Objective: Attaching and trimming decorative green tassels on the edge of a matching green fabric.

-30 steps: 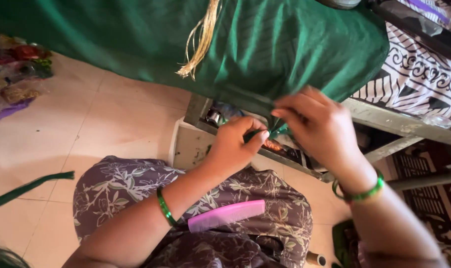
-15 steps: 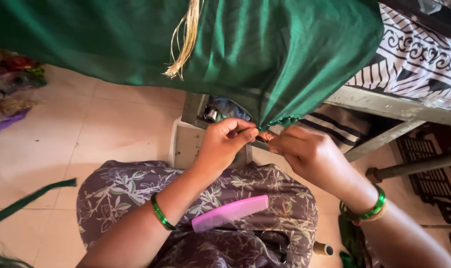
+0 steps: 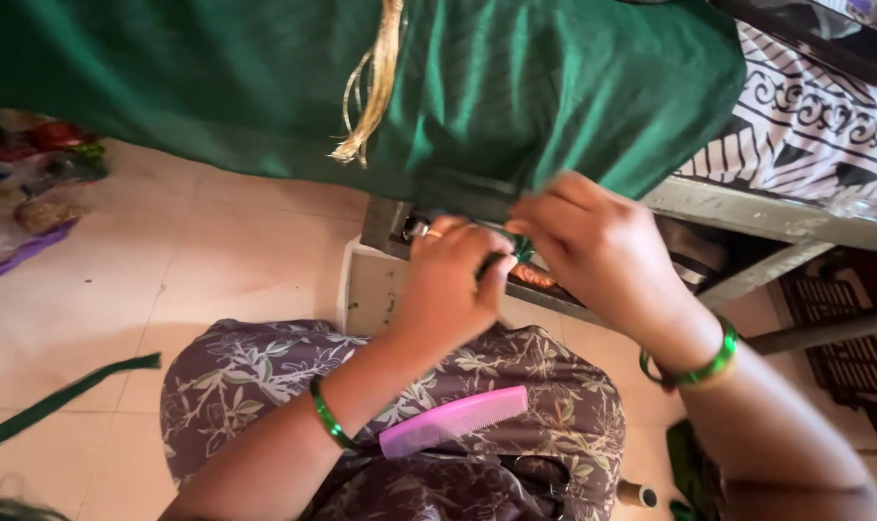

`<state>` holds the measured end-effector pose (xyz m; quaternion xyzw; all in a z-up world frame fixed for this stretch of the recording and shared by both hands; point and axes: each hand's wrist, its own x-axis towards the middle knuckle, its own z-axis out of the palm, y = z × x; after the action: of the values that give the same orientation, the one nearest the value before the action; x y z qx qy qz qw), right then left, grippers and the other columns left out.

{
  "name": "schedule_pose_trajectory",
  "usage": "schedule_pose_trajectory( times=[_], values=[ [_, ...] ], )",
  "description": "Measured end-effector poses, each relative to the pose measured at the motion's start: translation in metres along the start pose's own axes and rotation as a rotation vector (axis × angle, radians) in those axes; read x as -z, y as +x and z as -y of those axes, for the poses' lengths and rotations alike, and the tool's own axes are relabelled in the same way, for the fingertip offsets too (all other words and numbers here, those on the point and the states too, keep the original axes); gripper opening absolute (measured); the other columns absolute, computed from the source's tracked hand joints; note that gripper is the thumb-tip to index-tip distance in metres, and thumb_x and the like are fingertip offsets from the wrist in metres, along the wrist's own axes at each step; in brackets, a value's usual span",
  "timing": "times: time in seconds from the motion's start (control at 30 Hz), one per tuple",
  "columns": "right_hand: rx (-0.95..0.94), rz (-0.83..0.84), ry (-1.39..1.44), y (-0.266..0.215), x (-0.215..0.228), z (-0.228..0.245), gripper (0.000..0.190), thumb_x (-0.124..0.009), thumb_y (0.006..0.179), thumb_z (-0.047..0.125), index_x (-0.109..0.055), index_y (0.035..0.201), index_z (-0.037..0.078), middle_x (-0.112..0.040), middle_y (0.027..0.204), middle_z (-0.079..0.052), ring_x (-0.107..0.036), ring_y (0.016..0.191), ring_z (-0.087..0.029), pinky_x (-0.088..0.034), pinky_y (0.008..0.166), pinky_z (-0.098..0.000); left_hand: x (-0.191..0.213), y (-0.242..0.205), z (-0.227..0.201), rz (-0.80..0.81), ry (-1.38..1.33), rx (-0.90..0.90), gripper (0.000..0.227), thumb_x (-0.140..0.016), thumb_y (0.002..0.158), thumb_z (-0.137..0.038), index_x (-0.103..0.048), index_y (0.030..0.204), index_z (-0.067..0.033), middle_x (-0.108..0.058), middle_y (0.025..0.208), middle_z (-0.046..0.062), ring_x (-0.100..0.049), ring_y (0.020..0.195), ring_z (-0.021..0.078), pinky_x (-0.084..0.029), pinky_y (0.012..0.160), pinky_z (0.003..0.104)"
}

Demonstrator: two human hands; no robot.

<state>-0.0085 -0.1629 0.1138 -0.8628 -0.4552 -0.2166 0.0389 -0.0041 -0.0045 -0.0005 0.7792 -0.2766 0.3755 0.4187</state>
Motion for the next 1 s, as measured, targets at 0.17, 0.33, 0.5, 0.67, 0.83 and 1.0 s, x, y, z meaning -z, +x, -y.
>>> schedule_pose_trajectory(
  times=[0.17,0.33,0.5,0.67,0.83,1.0],
  values=[
    [-0.547,0.041,0.422,-0.040,-0.015,0.009,0.021,-0.077,0.083,0.013,-0.069,0.100,0.003,-0.074,0.082,-0.005,-0.077,0.074,-0.021,-0.060,0.061,-0.0335,-0.062,-0.046,0.041,0.181,-1.338,0.806,0.016,-0.075,0.094,-0.011,-0.072,0.106,-0.0001,-0.072,0.098,0.002,-0.064,0.094,0.0101,-0.050,0.087,0.026],
    [-0.357,-0.068,0.297,-0.063,-0.022,-0.006,0.008,-0.071,0.087,0.003,-0.071,0.094,0.006,-0.073,0.087,-0.007,-0.075,0.079,-0.023,-0.060,0.068,-0.0335,-0.050,-0.040,0.036,0.098,-1.226,0.844,0.017,-0.076,0.090,-0.010,-0.073,0.105,-0.0007,-0.073,0.093,0.001,-0.064,0.089,0.0113,-0.050,0.082,0.027],
    [-0.040,-0.033,0.111,-0.011,0.006,0.009,0.013,-0.073,0.082,0.004,-0.070,0.095,0.007,-0.065,0.090,-0.007,-0.069,0.080,-0.031,-0.057,0.072,-0.0392,-0.015,-0.015,0.028,0.049,-0.443,0.322,0.012,-0.083,0.086,-0.013,-0.077,0.094,-0.0046,-0.074,0.088,0.007,-0.064,0.087,0.0210,-0.048,0.082,0.035],
    [-0.084,0.173,0.008,0.029,0.002,-0.003,0.013,-0.073,0.079,0.006,-0.070,0.091,0.008,-0.059,0.088,-0.010,-0.067,0.066,-0.031,-0.052,0.053,-0.0419,-0.004,-0.008,0.017,0.007,-0.342,0.187,0.010,-0.078,0.086,-0.010,-0.074,0.094,-0.0066,-0.072,0.095,0.007,-0.065,0.096,0.0280,-0.048,0.089,0.038],
    [-0.103,0.203,-0.107,0.023,-0.009,-0.012,0.010,-0.074,0.074,0.010,-0.069,0.083,0.009,-0.060,0.084,-0.009,-0.068,0.069,-0.031,-0.055,0.056,-0.0414,0.027,0.011,-0.015,-0.040,0.120,-0.114,0.019,-0.075,0.080,-0.003,-0.073,0.098,-0.0087,-0.069,0.092,0.007,-0.064,0.098,0.0311,-0.043,0.086,0.047],
    [-0.123,-0.240,0.101,-0.020,-0.003,-0.001,0.017,-0.075,0.090,0.009,-0.072,0.105,0.002,-0.070,0.103,-0.010,-0.071,0.088,-0.026,-0.058,0.074,-0.0341,-0.038,-0.023,0.022,0.002,-0.282,0.180,0.015,-0.078,0.087,-0.006,-0.069,0.099,-0.0080,-0.068,0.098,0.008,-0.065,0.097,0.0273,-0.050,0.088,0.037]
  ],
)
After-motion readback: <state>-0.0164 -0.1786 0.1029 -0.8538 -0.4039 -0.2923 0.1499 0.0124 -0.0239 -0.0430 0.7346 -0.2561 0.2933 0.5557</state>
